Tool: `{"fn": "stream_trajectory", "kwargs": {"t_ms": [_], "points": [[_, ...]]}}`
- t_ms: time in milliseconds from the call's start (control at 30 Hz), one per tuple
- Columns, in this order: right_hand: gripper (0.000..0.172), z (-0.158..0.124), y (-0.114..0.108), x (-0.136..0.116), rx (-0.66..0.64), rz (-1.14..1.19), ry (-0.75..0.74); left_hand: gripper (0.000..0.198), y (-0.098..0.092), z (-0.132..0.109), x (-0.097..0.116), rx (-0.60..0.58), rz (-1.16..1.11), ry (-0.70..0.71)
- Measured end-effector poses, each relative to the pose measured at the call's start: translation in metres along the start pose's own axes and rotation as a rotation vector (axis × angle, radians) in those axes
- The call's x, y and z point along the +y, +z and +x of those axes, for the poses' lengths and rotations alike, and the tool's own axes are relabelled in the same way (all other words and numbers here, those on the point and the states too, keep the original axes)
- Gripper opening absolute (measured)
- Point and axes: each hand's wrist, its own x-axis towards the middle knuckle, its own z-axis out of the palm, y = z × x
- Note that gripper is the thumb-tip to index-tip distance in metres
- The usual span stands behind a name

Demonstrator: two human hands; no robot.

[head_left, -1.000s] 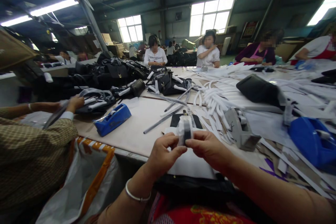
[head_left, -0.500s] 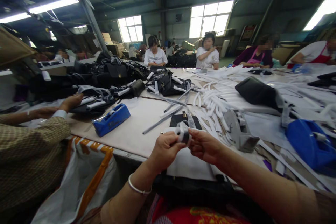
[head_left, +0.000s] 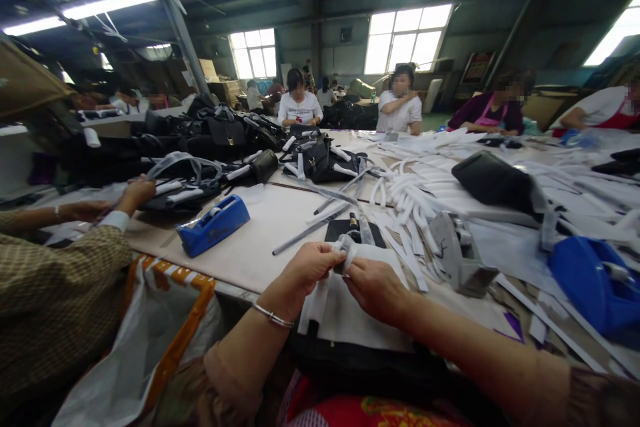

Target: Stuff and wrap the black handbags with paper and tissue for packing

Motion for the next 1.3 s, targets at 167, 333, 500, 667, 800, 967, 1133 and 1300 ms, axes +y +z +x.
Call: {"fn": "stream_trajectory", "kwargs": {"t_ms": [167, 333, 500, 667, 800, 967, 1133, 1300], "points": [[0.028, 0.012, -0.010, 0.005, -0.058, 0.841, 0.694, 0.023, 0.000, -0.003, -0.010, -0.002, 0.118, 0.175], [0.027, 0.015, 0.003, 0.011, 0.034, 1.169, 0.896, 0.026, 0.006, -0.012, -0.024, 0.059, 0.671, 0.343], [0.025, 0.011, 0.017, 0.014, 0.093, 0.899, 0.815, 0.021, 0.012, -0.018, -0.028, 0.146, 1.150, 0.405], [0.015, 0.008, 0.013, 0.017, 0.062, 0.555, 0.639, 0.022, -0.008, 0.000, -0.007, 0.074, 0.966, 0.368], [0.013, 0.005, 0.015, 0.016, 0.012, 0.340, 0.525, 0.034, -0.015, 0.026, 0.000, 0.064, 0.684, 0.177], [0.023, 0.001, 0.020, 0.015, -0.032, 0.176, 0.343, 0.041, -0.003, 0.067, -0.017, 0.087, 0.609, 0.019], [0.025, 0.000, 0.011, 0.017, 0.006, 0.090, 0.272, 0.033, -0.001, 0.081, -0.026, 0.200, 0.604, 0.042], [0.022, 0.010, -0.006, 0.017, 0.058, 0.271, 0.449, 0.040, -0.010, 0.049, -0.017, 0.319, 0.659, 0.242]]}}
